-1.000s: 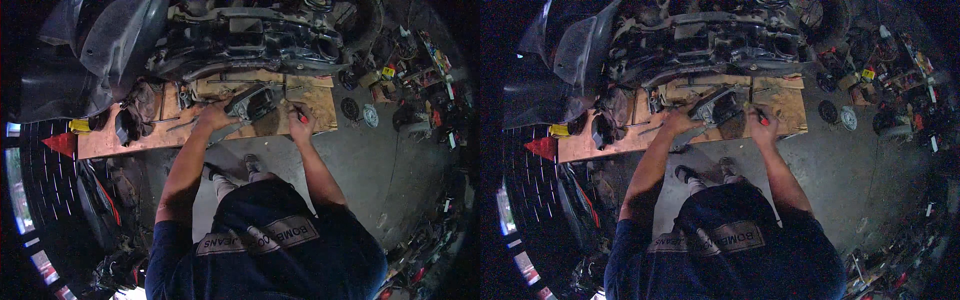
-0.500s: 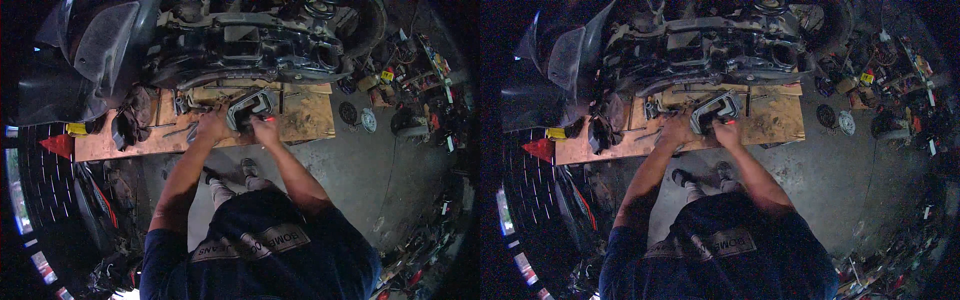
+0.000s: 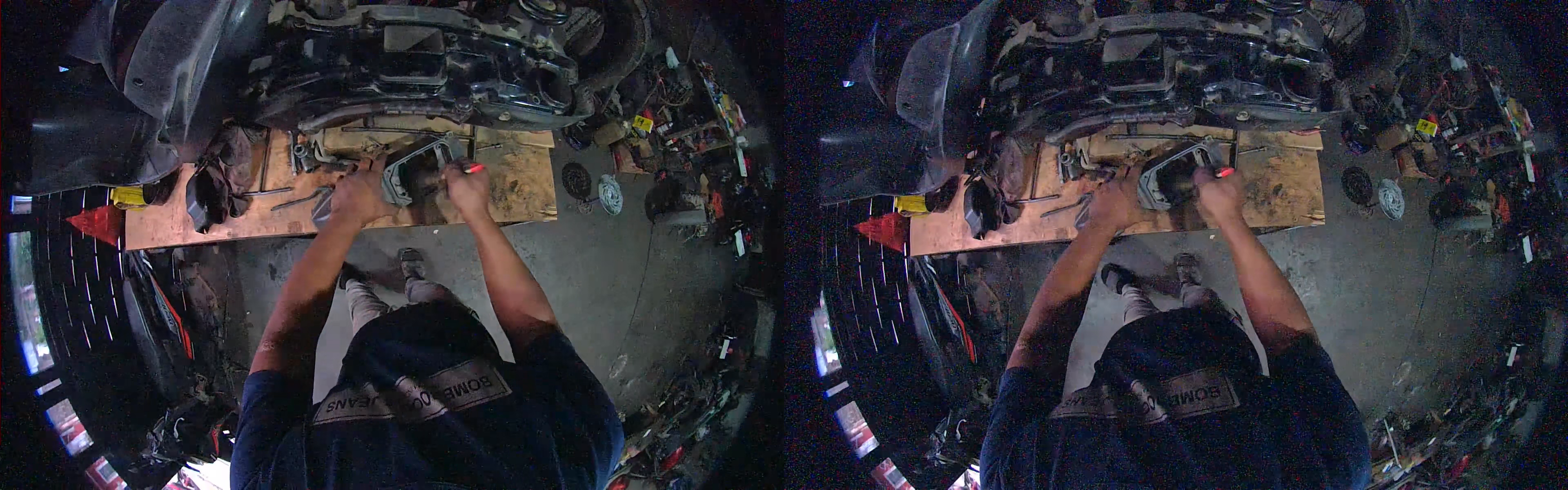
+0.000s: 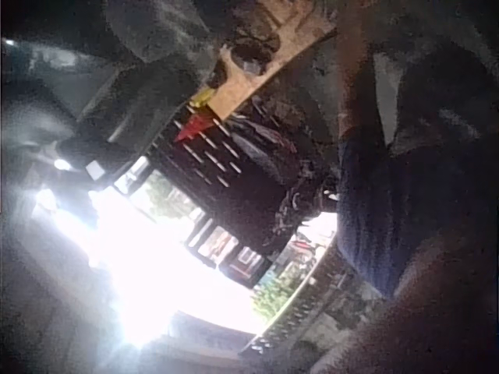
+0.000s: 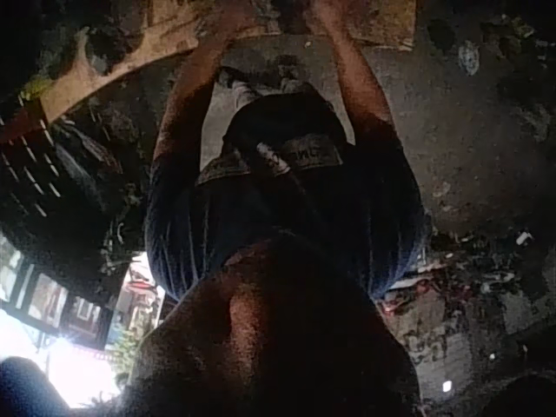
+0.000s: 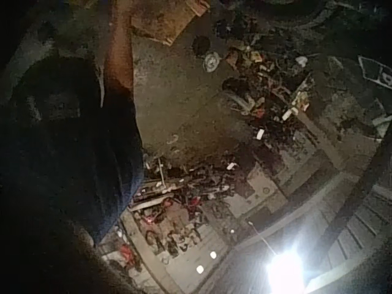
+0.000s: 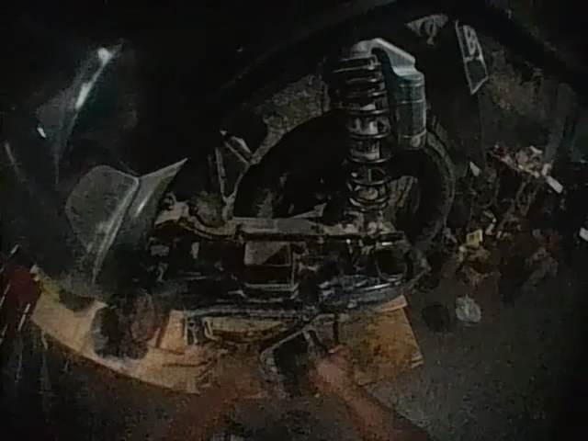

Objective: The person works on a disassembled mechanical assembly, likely a motorcycle engine, on a wooden workbench. They use a T-handle wrench to tighten bolts on the engine block and then use a small brush to clean the interior of a metal casing component.

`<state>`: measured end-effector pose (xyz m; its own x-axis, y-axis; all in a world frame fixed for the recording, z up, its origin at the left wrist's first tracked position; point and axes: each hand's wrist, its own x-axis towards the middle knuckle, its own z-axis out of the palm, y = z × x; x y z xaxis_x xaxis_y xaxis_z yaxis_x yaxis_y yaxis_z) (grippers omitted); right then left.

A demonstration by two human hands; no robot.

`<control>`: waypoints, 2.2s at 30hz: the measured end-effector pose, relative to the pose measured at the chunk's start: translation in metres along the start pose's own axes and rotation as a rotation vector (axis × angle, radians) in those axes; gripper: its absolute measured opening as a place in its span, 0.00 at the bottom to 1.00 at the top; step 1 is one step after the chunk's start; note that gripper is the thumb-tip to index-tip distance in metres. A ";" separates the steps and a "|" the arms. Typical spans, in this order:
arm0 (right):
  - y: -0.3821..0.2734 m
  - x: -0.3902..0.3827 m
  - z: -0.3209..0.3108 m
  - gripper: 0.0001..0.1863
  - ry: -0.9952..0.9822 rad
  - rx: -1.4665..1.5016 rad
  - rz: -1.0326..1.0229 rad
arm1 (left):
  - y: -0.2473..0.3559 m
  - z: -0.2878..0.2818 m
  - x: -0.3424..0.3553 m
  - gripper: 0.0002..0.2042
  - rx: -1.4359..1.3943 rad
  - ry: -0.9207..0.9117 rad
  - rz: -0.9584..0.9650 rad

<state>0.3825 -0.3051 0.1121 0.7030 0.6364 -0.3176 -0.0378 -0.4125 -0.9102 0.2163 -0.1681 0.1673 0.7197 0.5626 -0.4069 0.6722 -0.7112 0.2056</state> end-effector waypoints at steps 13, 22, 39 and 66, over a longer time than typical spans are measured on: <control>0.046 0.000 0.027 0.10 0.060 -0.042 -0.506 | 0.004 0.006 -0.001 0.55 0.052 0.078 0.002; 0.048 -0.004 0.017 0.07 0.085 0.113 -0.308 | 0.009 0.004 -0.005 0.56 0.062 0.164 0.039; -0.022 -0.029 -0.029 0.10 -0.015 -0.098 -0.427 | -0.001 0.021 -0.004 0.43 0.141 0.212 0.030; 0.022 0.005 0.005 0.08 0.036 -0.057 -0.288 | 0.011 -0.004 -0.012 0.50 0.064 0.109 0.012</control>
<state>0.3818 -0.3079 0.0889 0.7038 0.7094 -0.0376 0.2064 -0.2549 -0.9447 0.2151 -0.1812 0.1777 0.7447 0.5939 -0.3044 0.6534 -0.7418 0.1512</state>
